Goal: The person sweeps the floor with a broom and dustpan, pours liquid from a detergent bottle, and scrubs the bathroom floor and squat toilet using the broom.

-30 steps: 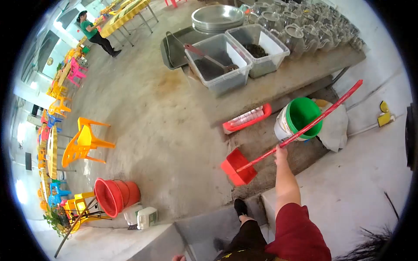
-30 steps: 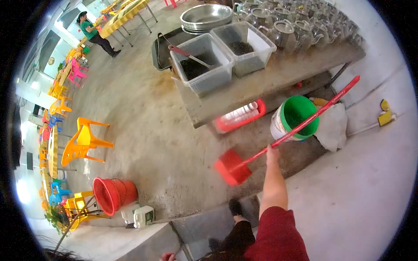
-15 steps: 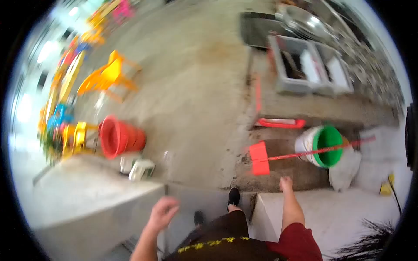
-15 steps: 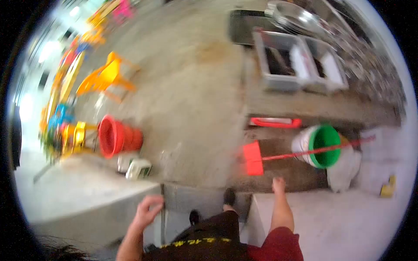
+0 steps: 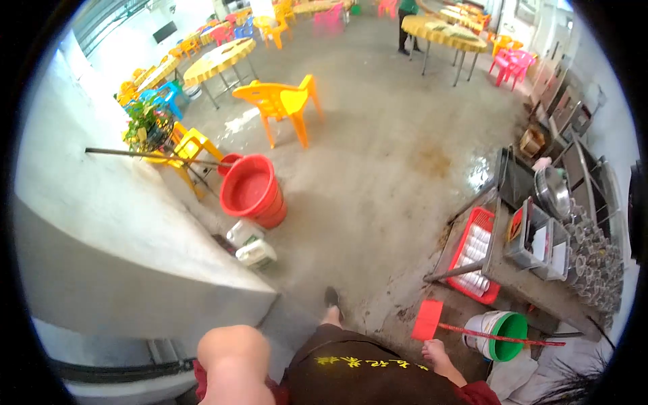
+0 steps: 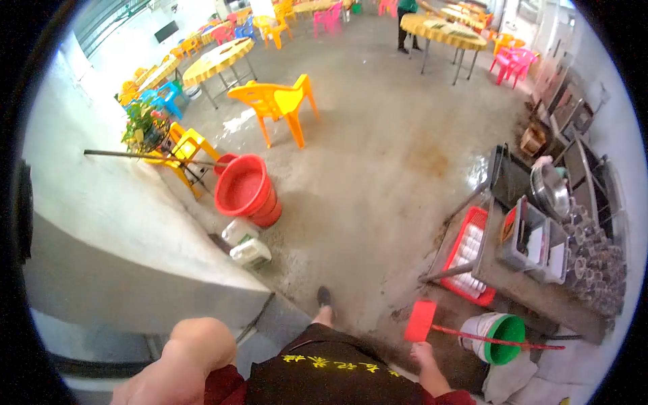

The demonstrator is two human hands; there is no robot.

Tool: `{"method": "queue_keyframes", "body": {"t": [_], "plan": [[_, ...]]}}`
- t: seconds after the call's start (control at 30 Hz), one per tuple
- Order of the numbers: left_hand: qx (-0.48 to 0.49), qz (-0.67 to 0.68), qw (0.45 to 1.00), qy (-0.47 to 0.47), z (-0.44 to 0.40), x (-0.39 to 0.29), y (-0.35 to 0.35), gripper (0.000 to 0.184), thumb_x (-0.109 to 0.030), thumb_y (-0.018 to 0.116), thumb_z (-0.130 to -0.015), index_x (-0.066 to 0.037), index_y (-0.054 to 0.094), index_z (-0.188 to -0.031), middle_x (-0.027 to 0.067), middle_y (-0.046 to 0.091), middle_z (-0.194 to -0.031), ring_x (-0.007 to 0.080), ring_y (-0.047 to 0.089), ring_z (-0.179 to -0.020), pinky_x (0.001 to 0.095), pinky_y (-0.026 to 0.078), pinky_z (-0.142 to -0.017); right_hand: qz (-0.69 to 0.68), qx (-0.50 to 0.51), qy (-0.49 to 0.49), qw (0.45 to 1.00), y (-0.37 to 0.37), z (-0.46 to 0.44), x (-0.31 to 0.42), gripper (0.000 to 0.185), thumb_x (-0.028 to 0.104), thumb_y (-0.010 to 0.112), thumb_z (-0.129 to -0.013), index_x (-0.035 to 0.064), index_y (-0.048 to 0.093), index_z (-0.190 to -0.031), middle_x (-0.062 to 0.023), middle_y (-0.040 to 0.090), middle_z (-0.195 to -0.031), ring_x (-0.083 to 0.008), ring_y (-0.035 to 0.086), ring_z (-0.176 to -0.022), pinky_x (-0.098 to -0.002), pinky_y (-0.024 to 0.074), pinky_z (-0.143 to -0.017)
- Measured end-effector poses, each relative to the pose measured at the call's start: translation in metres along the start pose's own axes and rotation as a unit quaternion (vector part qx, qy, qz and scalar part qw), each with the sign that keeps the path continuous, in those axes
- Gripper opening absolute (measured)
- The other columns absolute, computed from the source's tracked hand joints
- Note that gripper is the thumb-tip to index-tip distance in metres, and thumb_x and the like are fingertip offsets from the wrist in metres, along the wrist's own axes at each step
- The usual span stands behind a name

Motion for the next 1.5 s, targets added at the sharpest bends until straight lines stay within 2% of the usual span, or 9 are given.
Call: {"method": "queue_keyframes", "body": {"t": [0.13, 0.2, 0.27, 0.33, 0.37, 0.47, 0.97, 1.23, 1.5], "plan": [[0.049, -0.033, 0.997, 0.042, 0.008, -0.008, -0.072, 0.037, -0.015, 0.055, -0.085, -0.008, 0.052, -0.122, 0.0087, 0.043, -0.132, 0.0152, 0.044, -0.119, 0.0311, 0.032, -0.105, 0.009, -0.066, -0.089, 0.994, -0.002, -0.018, 0.082, 0.018, 0.021, 0.053, -0.086, 0.0057, 0.056, -0.096, -0.0044, 0.058, -0.074, -0.013, 0.055, -0.055, -0.0264, 0.045, -0.048], [0.069, -0.124, 0.99, -0.009, 0.03, -0.016, -0.107, 0.039, -0.03, 0.056, -0.088, -0.013, 0.052, -0.123, 0.0096, 0.041, -0.134, 0.0143, 0.044, -0.119, 0.0294, 0.032, -0.103, -0.016, -0.145, -0.139, 0.98, 0.0, -0.013, 0.116, 0.008, 0.011, 0.056, -0.077, 0.0051, 0.06, -0.072, -0.0028, 0.055, -0.061, -0.0158, 0.054, -0.048, -0.029, 0.044, -0.042], [-0.028, -0.373, 0.913, -0.16, 0.076, -0.028, -0.169, 0.02, -0.027, 0.06, -0.08, -0.012, 0.054, -0.093, 0.0024, 0.058, -0.09, 0.0151, 0.059, -0.079, 0.0312, 0.046, -0.074, 0.14, -0.104, -0.287, 0.942, 0.018, -0.03, 0.148, 0.009, 0.011, 0.057, -0.074, 0.005, 0.061, -0.069, -0.0064, 0.06, -0.065, -0.0197, 0.058, -0.053, -0.0335, 0.047, -0.046], [-0.015, -0.299, 0.875, -0.38, 0.144, -0.005, -0.234, 0.021, -0.012, 0.051, -0.086, -0.001, 0.052, -0.104, 0.0173, 0.058, -0.107, 0.025, 0.059, -0.094, 0.0375, 0.046, -0.082, 0.175, -0.086, -0.223, 0.955, 0.04, -0.039, 0.173, 0.009, 0.011, 0.056, -0.074, 0.0047, 0.061, -0.07, -0.0071, 0.06, -0.065, -0.0201, 0.058, -0.052, -0.0338, 0.047, -0.046], [-0.013, -0.373, 0.803, -0.464, 0.177, -0.003, -0.261, 0.037, -0.029, 0.053, -0.088, -0.003, 0.047, -0.114, 0.0144, 0.055, -0.103, 0.0268, 0.058, -0.089, 0.0357, 0.045, -0.083, 0.174, -0.087, -0.166, 0.967, 0.047, -0.046, 0.186, 0.009, 0.01, 0.055, -0.075, 0.0045, 0.06, -0.07, -0.0075, 0.06, -0.065, -0.0203, 0.058, -0.052, -0.034, 0.0471, -0.045], [-0.149, -0.392, 0.547, -0.725, 0.302, -0.05, -0.319, 0.029, -0.007, 0.055, -0.086, -0.002, 0.047, -0.113, 0.0082, 0.056, -0.104, 0.0177, 0.059, -0.087, 0.0281, 0.046, -0.079, 0.18, -0.085, -0.099, 0.975, 0.069, -0.052, 0.239, 0.009, 0.009, 0.054, -0.075, 0.0041, 0.06, -0.071, -0.0087, 0.06, -0.065, -0.0208, 0.058, -0.052, -0.0344, 0.0471, -0.045], [-0.538, -0.597, 0.275, -0.527, 0.369, -0.204, -0.495, 0.028, -0.016, 0.056, -0.087, -0.005, 0.047, -0.111, 0.0089, 0.055, -0.104, 0.0178, 0.06, -0.079, 0.0265, 0.049, -0.065, 0.286, 0.023, -0.222, 0.932, 0.271, -0.209, 0.605, 0.01, 0.008, 0.048, -0.08, 0.0008, 0.054, -0.083, -0.0135, 0.058, -0.064, -0.0207, 0.055, -0.045, -0.033, 0.0449, -0.039], [-0.476, -0.623, 0.265, -0.561, 0.403, -0.146, -0.541, 0.028, -0.015, 0.058, -0.086, -0.004, 0.049, -0.109, 0.0055, 0.056, -0.097, 0.0141, 0.059, -0.079, 0.0248, 0.048, -0.065, 0.311, 0.131, -0.295, 0.894, 0.417, -0.186, 0.767, 0.013, 0.015, 0.049, -0.084, 0.0026, 0.051, -0.088, -0.0098, 0.057, -0.064, -0.0161, 0.055, -0.045, -0.0281, 0.0451, -0.04], [-0.327, -0.622, 0.189, -0.686, 0.429, -0.176, -0.561, 0.031, -0.021, 0.061, -0.082, -0.001, 0.055, -0.106, 0.0121, 0.061, -0.098, 0.0212, 0.06, -0.087, 0.0323, 0.047, -0.078, 0.328, 0.1, -0.208, 0.916, 0.418, -0.174, 0.709, 0.014, 0.009, 0.049, -0.08, 0.0015, 0.053, -0.069, -0.009, 0.054, -0.055, -0.0168, 0.053, -0.043, -0.0294, 0.0402, -0.037]]}}
Point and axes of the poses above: each hand's wrist, its own z-axis away from the middle knuckle, its own y-axis out of the palm, x = y × z, the point moved 7 cm from there along -z, towards the middle knuckle
